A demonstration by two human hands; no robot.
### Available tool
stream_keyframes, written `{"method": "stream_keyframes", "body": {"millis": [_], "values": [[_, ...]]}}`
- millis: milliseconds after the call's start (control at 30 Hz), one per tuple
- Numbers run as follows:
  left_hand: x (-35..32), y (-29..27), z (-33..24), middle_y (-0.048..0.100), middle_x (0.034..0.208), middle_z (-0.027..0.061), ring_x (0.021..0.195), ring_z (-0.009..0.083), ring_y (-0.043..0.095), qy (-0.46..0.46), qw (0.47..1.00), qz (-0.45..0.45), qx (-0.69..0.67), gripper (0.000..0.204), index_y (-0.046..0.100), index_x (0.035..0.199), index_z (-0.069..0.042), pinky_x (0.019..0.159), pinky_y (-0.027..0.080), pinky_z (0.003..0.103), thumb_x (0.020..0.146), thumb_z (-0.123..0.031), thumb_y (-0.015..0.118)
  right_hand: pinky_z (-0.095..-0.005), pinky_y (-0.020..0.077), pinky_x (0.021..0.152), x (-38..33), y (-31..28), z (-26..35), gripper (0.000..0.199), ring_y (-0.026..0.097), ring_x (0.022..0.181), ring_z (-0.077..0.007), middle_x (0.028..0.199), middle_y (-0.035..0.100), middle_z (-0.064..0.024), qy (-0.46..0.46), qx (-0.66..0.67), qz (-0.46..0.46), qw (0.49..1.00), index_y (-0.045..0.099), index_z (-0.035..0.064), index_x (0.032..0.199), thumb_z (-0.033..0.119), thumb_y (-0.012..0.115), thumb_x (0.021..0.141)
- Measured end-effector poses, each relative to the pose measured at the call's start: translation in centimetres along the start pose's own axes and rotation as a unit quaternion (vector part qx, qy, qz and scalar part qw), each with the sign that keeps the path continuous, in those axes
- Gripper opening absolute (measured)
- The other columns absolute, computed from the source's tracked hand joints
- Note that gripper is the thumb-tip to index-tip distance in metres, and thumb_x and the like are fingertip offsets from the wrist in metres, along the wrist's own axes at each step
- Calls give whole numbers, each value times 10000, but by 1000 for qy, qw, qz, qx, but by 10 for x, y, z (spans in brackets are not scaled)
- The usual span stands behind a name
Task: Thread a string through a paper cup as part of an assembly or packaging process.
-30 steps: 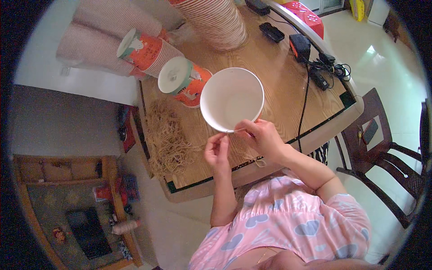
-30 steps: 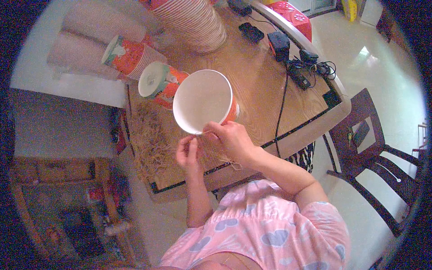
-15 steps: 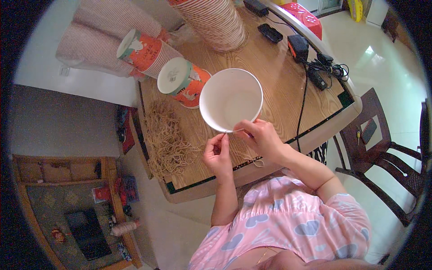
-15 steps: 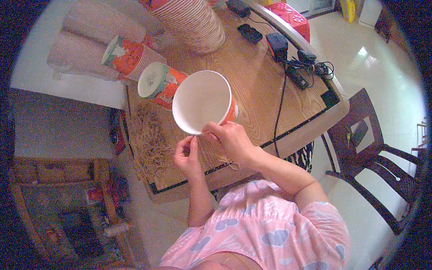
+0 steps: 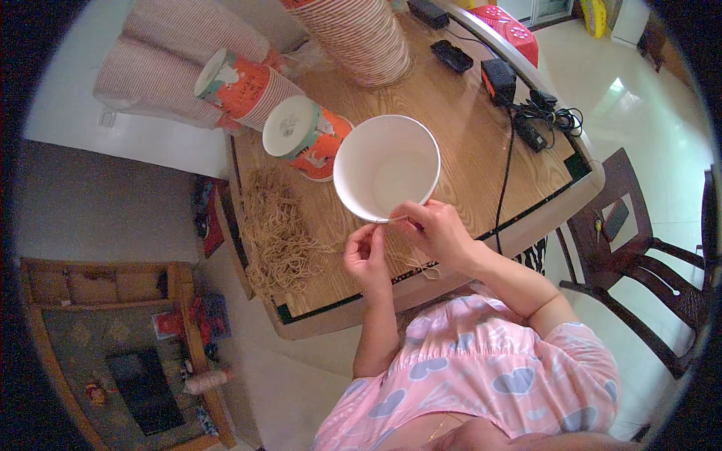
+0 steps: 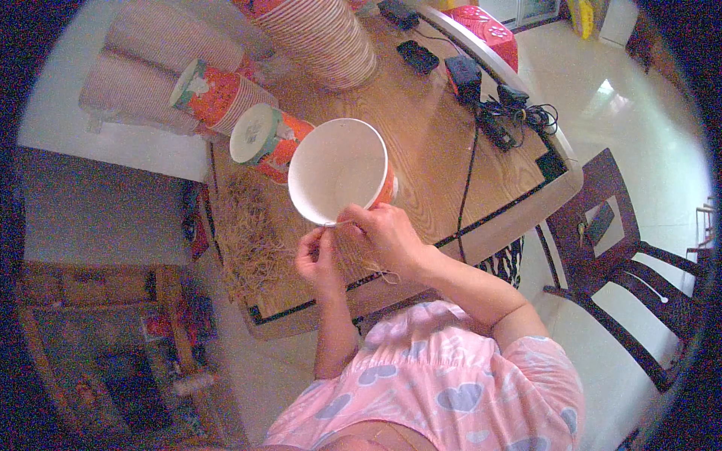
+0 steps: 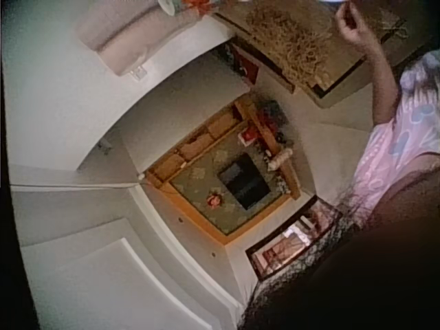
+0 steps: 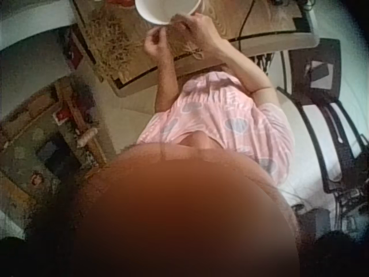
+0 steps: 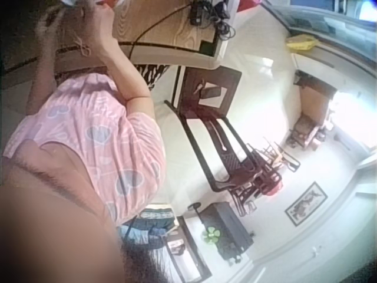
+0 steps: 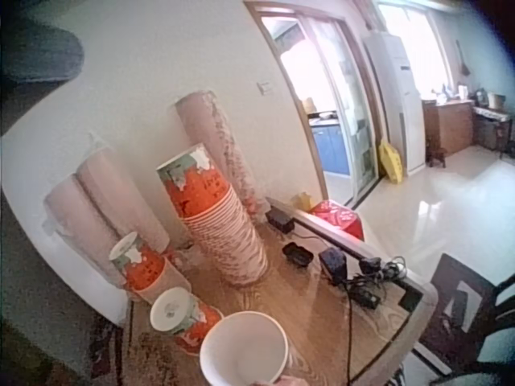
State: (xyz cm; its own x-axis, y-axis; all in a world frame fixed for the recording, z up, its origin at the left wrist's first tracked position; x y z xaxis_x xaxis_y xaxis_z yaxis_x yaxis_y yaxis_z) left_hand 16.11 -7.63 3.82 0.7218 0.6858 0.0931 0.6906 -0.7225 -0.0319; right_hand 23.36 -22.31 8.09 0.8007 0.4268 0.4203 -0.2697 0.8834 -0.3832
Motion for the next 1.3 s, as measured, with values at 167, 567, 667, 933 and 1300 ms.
{"method": "stream_keyframes", "body": {"millis": [167, 567, 667, 933, 1300], "values": [[2, -1, -4, 598, 766, -10, 660, 41, 509, 1, 1000, -9, 2, 66, 637, 843, -8, 603, 411, 172, 790, -46, 639, -361, 454, 558, 1, 2, -2, 108, 583, 645, -292, 697, 589, -123, 22, 12, 18, 1000, 570, 56, 862, 68, 613, 764], [0, 0, -8, 585, 730, -26, 623, 31, 475, 42, 999, -15, 15, 79, 635, 822, -15, 564, 382, 170, 789, -85, 652, -358, 457, 552, 2, 4, -3, 97, 583, 631, -288, 684, 589, -123, 21, 4, 18, 1000, 574, 58, 854, 78, 610, 766], [0, -3, 1, 584, 729, -26, 622, 32, 473, 24, 999, -14, 27, 71, 635, 822, -16, 563, 382, 171, 792, -79, 648, -355, 459, 553, 1, 4, -2, 98, 586, 630, -286, 685, 593, -123, 19, 0, 17, 1000, 576, 56, 854, 79, 611, 766], [-1, 0, -6, 583, 732, -27, 637, 35, 481, 35, 999, -21, -17, 66, 630, 826, -2, 571, 387, 176, 800, -63, 633, -344, 464, 561, 1, 5, -4, 110, 590, 642, -268, 697, 598, -116, 31, 7, 19, 999, 575, 53, 863, 52, 612, 759], [-1, -5, 11, 614, 789, 5, 685, 53, 517, -20, 999, -21, -30, 82, 642, 855, -1, 627, 417, 188, 799, -60, 632, -345, 463, 566, 2, 3, -1, 107, 583, 636, -269, 694, 598, -115, 39, 10, 33, 999, 575, 56, 867, 56, 611, 765]]}}
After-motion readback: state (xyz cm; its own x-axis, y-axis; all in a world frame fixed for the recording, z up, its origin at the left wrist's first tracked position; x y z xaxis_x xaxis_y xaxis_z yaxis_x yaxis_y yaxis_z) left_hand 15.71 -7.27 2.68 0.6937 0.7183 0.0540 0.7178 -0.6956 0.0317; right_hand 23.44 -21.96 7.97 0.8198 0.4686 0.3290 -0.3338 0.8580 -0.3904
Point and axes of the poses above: each hand's wrist, its own x-axis towards the middle knuckle, its own y-axis out of the palm, z = x × y, the point moved 9 cm from there along x, towards the middle knuckle
